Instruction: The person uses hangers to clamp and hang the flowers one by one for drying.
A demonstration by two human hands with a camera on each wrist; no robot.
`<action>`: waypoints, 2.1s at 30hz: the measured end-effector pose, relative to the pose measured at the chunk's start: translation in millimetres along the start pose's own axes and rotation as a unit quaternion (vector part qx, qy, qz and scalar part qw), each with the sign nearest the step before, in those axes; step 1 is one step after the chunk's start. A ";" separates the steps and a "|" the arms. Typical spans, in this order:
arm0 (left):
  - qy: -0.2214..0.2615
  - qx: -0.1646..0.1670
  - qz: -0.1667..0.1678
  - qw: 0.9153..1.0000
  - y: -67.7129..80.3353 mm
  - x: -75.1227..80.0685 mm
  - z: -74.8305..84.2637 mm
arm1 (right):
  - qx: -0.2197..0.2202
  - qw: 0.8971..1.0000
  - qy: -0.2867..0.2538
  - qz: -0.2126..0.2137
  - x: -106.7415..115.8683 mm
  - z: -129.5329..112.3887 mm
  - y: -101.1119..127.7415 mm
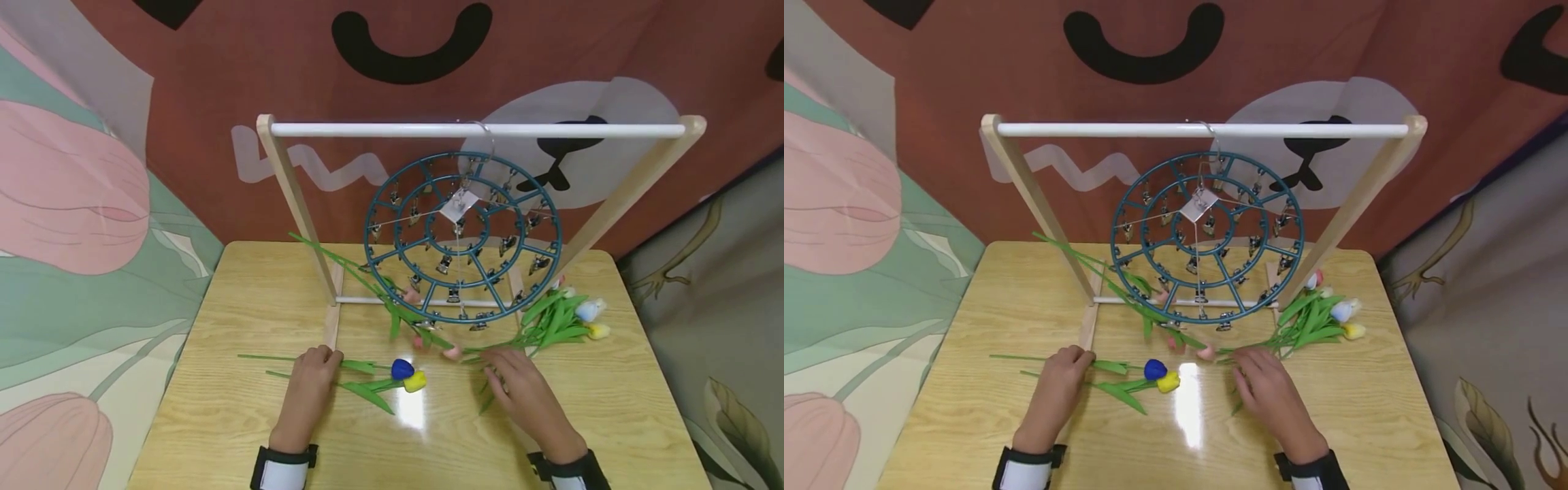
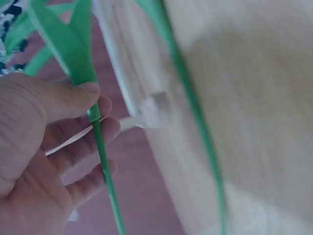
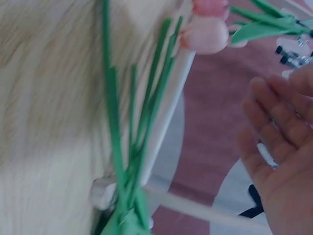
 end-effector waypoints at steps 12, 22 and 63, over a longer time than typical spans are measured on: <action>0.018 -0.075 -0.010 0.997 -9.0 18.9 63.6 | 0.098 0.993 -0.066 -0.006 -3.7 -54.9 -18.3; 0.024 -0.143 0.013 0.989 -21.7 33.1 115.9 | 0.127 0.991 -0.009 -0.043 -23.3 -79.1 -30.2; 0.706 -0.022 0.101 0.700 -29.5 6.3 113.6 | 0.052 0.980 -0.194 0.008 -6.6 -47.2 -33.0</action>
Point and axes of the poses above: each hand's wrist, its own y-axis away from the middle knuckle, its own x-axis out of the back of the hand, z = x × y, the point moved 10 cm from there along -y, towards the middle knuckle, and after that the axes turned 3 degrees about -z, right-handed, at the moved point
